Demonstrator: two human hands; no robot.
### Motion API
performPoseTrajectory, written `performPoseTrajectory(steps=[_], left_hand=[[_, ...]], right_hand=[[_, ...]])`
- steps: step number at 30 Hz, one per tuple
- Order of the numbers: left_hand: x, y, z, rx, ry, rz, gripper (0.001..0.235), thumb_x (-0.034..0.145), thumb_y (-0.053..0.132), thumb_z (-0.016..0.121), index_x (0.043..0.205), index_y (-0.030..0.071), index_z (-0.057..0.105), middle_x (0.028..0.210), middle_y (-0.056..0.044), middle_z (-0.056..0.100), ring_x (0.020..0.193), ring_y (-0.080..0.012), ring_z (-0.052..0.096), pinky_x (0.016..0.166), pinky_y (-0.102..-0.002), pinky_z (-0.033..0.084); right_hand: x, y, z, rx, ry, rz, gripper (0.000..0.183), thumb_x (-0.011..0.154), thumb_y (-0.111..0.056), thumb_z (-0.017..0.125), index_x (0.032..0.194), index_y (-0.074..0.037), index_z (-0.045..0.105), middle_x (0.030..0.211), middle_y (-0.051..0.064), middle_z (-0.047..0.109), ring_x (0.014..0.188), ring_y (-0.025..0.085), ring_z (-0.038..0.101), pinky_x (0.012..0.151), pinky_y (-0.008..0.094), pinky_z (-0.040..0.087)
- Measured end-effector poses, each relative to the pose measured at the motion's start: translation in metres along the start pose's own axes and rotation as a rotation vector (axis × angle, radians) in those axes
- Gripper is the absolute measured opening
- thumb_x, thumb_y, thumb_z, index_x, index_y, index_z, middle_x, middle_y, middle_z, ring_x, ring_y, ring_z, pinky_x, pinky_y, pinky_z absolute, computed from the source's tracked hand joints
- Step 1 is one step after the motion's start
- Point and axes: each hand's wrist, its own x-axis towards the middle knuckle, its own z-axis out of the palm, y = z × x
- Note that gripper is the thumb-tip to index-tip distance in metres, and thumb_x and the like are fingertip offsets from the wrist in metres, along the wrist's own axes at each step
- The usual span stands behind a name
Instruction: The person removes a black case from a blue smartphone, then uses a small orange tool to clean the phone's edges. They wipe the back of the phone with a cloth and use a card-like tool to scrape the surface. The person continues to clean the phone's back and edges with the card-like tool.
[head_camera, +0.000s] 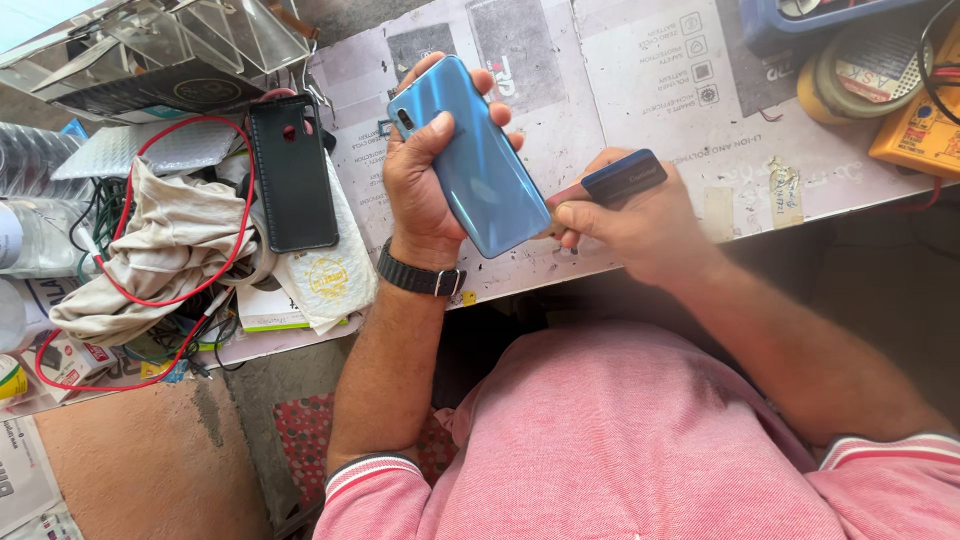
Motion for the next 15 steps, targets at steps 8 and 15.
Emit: performPoseTrajectory(steps=[8,15], left_hand=[[-0.002,-0.004,-0.001,0.05,0.103,0.166,0.057,0.1,0.01,0.061,0.154,0.013,0.041,0.138,-0.022,0.057,0.116,-0.0346,0.067,0.099,-0.056,0.061],[-0.008,-0.018,0.021,0.14,0.157,0.368,0.053,0.104,0.015,0.06,0.153,0.011,0.041,0.144,-0.02,0.056,0.127,-0.0357,0.061,0.112,-0.057,0.053]], right_hand=[[-0.01,0.027,0.028,0.324,0.206,0.01,0.015,0.092,0.005,0.069,0.098,0.0,0.056,0.096,0.02,0.073,0.077,0.024,0.074,0.068,0.036,0.063],[0.0,0.018,0.018,0.453,0.162,0.039,0.011,0.097,0.001,0.069,0.101,0.0,0.059,0.095,0.015,0.069,0.078,0.024,0.07,0.071,0.04,0.064]])
